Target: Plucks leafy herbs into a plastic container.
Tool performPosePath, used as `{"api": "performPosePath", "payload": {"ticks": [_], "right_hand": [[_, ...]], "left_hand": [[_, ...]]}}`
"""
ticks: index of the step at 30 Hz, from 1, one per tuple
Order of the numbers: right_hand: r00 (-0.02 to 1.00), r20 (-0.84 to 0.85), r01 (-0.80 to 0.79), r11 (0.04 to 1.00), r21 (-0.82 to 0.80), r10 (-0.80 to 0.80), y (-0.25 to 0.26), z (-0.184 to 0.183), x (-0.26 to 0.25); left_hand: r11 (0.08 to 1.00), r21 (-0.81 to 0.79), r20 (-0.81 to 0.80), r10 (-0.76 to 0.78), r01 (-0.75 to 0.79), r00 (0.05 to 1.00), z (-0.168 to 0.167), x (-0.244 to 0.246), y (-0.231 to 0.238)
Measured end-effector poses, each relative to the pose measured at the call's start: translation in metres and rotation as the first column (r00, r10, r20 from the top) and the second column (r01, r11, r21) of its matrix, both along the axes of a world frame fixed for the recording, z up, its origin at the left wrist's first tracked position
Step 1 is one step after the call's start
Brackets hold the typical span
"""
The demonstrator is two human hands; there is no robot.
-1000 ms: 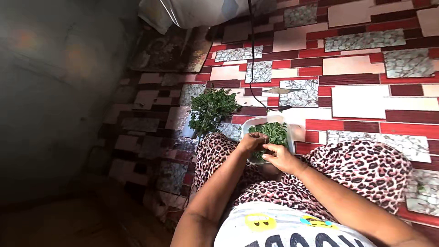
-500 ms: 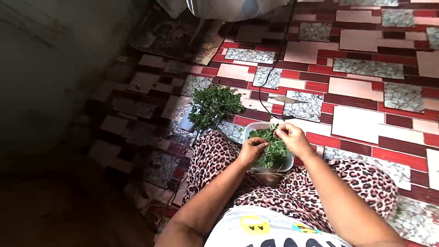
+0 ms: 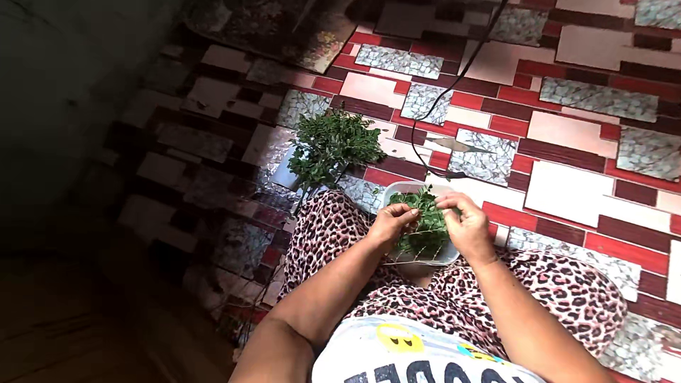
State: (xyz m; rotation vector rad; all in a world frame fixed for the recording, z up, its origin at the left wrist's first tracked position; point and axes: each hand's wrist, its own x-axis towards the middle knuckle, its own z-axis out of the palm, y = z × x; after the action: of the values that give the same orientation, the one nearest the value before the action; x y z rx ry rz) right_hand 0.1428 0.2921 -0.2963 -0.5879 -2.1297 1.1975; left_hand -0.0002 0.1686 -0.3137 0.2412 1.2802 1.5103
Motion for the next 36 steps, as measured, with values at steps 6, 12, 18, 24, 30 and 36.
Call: {"api": "performPosePath", "payload": {"ticks": [6,12,18,24,30,36], "right_hand": [[0.987,-0.128,-0.089,0.995,0.054,0.096,-0.004,0.008,-0.010],[0.972,0.208,-0.119,0.992,0.043,0.108,-0.009,-0.004,-0.013],[0.974,0.213,-0.064,0.996,-0.063,0.076,-0.010,-0.005,-0.014],[0.996,0.085,0.012,0.999,0.039,-0.015,-0.017,-0.014,-0.017],[0.996,-0.067,0.066,0.997,0.030,-0.064,-0.005,0.004,-0.013],[0.988,0.130,0.119,0.950,-0.287,-0.085,-0.011,-0.008,-0.010]], "left_hand": [[0.998,-0.005,-0.075,-0.057,0.057,0.995,-0.006,0.001,0.002],[0.993,-0.007,-0.333,-0.114,0.119,0.936,-0.009,0.007,0.002],[0.993,-0.043,-0.447,-0.117,0.109,0.887,-0.004,0.007,0.001],[0.991,-0.043,-0.471,-0.133,0.128,0.872,-0.006,0.010,0.003],[0.998,-0.023,-0.272,-0.064,0.060,0.960,-0.011,0.005,0.004],[1.000,0.009,-0.087,-0.003,0.004,0.996,-0.013,0.006,0.007]]}}
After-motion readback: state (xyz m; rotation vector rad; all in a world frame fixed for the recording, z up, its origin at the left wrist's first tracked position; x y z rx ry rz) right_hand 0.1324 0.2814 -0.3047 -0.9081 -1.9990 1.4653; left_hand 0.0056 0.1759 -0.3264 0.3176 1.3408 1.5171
